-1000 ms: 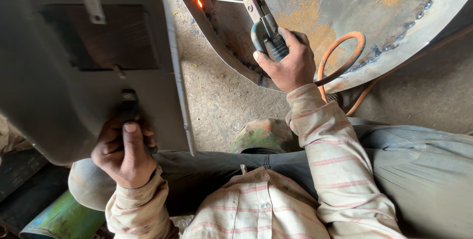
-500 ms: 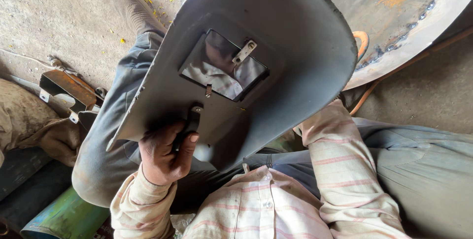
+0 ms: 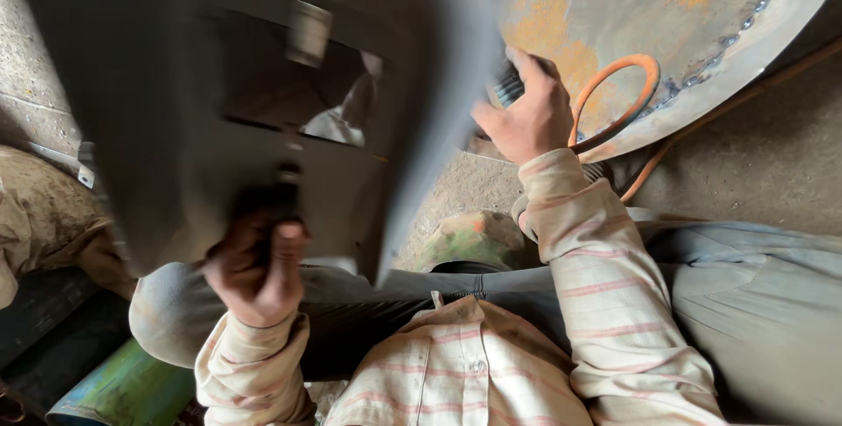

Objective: The person sits on the floor and welds a large circular metal object using a welding torch and a welding mask. They repeatedly lower the mask to weld and lift it to inspect the work.

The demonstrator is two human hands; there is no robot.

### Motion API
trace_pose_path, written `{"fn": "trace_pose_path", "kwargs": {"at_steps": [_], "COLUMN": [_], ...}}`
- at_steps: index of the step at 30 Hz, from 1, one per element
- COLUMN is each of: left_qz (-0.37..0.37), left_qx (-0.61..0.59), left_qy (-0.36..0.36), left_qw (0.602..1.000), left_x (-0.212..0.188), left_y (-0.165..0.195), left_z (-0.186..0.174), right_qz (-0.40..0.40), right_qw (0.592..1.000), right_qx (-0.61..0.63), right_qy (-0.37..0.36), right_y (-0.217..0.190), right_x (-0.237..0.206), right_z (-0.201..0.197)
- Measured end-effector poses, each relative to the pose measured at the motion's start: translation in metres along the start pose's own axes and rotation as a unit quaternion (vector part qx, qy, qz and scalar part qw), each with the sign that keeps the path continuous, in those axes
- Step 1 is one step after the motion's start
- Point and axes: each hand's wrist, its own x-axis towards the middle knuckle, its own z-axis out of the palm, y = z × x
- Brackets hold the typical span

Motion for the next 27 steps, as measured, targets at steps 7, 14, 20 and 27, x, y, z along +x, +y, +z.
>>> {"fn": "trace_pose_path", "kwargs": {"at_steps": [7, 14, 20, 27], "left_qz": [-0.037, -0.023, -0.04, 0.035], "left_qx": [-0.202, -0.173, -0.072, 0.058], "left_qy": [0.124, 0.097, 0.06, -0.084], "left_qw": [0.971, 0.98, 0.995, 0.994], "left_x": [0.007, 0.002, 0.003, 0.008], "left_y": [-0.011, -0.013, -0.008, 0.005], "left_z": [-0.008, -0.005, -0.005, -0.001], "right_qz": [0.044, 0.039, 0.049, -0.015], "right_qw": [0.997, 0.998, 0.997, 0.999], "right_qx": [0.057, 0.04, 0.049, -0.001], "right_qy": [-0.01, -0.013, -0.039, -0.048], "right_y": [-0.016, -0.013, -0.013, 0.014], "right_x": [0.002, -0.002, -0.001, -0.001], "right_z": [-0.012, -0.009, -0.009, 0.005]}}
